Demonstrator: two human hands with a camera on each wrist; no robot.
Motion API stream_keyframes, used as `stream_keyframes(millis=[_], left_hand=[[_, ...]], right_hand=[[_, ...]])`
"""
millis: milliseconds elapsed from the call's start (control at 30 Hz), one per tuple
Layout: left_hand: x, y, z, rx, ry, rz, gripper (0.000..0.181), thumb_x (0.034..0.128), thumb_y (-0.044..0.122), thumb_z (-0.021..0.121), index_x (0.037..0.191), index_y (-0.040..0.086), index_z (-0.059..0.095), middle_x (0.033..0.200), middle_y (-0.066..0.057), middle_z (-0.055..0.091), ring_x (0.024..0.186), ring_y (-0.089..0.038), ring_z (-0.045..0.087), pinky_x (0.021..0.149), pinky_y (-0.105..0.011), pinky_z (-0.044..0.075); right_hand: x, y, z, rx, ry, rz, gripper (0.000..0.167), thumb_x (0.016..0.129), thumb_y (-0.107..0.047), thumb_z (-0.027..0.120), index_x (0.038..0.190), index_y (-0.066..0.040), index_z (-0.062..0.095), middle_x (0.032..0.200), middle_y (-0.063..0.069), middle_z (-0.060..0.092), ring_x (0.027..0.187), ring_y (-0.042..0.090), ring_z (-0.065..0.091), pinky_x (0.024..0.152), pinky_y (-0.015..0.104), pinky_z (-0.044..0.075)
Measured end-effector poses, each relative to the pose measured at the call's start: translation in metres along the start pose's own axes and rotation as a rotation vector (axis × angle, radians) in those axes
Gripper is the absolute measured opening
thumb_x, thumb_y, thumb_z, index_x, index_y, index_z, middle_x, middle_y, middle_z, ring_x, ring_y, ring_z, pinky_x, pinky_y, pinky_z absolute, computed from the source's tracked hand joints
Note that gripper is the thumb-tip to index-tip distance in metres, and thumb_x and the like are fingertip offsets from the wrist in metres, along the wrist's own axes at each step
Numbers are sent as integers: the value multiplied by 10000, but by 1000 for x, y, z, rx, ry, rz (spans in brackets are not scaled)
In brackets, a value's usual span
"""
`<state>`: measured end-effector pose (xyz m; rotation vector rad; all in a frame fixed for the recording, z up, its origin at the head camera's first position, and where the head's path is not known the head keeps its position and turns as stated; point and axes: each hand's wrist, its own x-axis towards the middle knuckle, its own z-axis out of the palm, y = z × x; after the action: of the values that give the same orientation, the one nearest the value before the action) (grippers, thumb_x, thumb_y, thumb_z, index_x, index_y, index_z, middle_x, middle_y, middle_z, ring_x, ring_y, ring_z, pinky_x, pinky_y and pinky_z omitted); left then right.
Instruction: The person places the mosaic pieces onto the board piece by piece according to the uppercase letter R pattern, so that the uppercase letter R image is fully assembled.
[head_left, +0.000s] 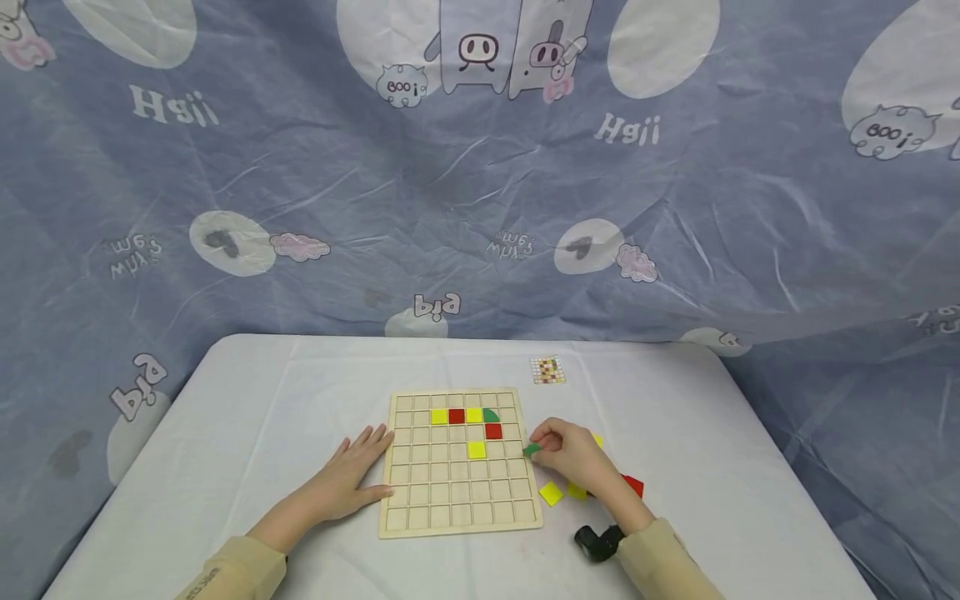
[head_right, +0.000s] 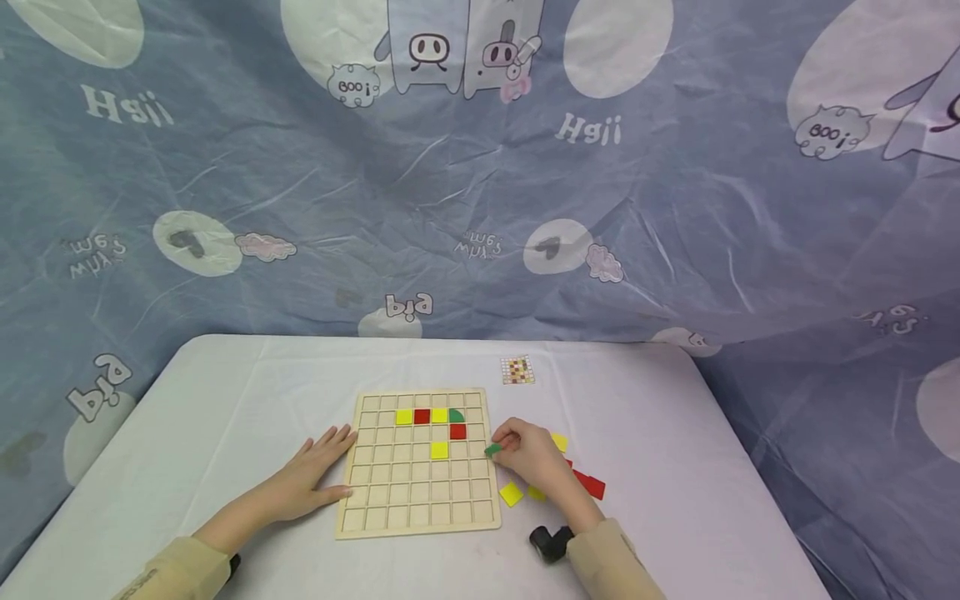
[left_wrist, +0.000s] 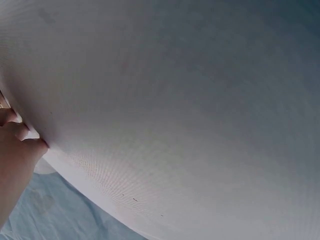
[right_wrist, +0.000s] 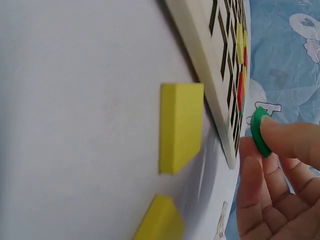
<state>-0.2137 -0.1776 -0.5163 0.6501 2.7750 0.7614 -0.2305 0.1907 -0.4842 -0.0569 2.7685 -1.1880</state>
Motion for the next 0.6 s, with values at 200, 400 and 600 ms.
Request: stream_keyframes(millis=[200,400,600], left_hand=[[0,1,1,7,5,-1,835,903,434,676,1529,16,313,1610,-211,242,1499,-433,164,1186,-658,120],[0,1,-1,1,6,1,833,903,427,679,1527,12,315,1607,-216,243,1497,-437,169,1185,-660,121],[0,1,-1,-6,-3,-6,836,904,433,676,1532,21,308,1613,-208,231,1502,-427,157,1191,-652,113]], right_hand=[[11,-7,9,72,-11,-43,136,810,-58,786,895,-109,693,802,-23,666,730,99,603,652,188,518],[22,-18,20,87,-67,-57,72,840,-103,771,898,-121,731,791,-27,683,702,106,605,639,201,522],[26,-24,27,40,-112,-48,36,857,-106,754,891,-116,745,775,-28,677,692,111,573,646,223,499]])
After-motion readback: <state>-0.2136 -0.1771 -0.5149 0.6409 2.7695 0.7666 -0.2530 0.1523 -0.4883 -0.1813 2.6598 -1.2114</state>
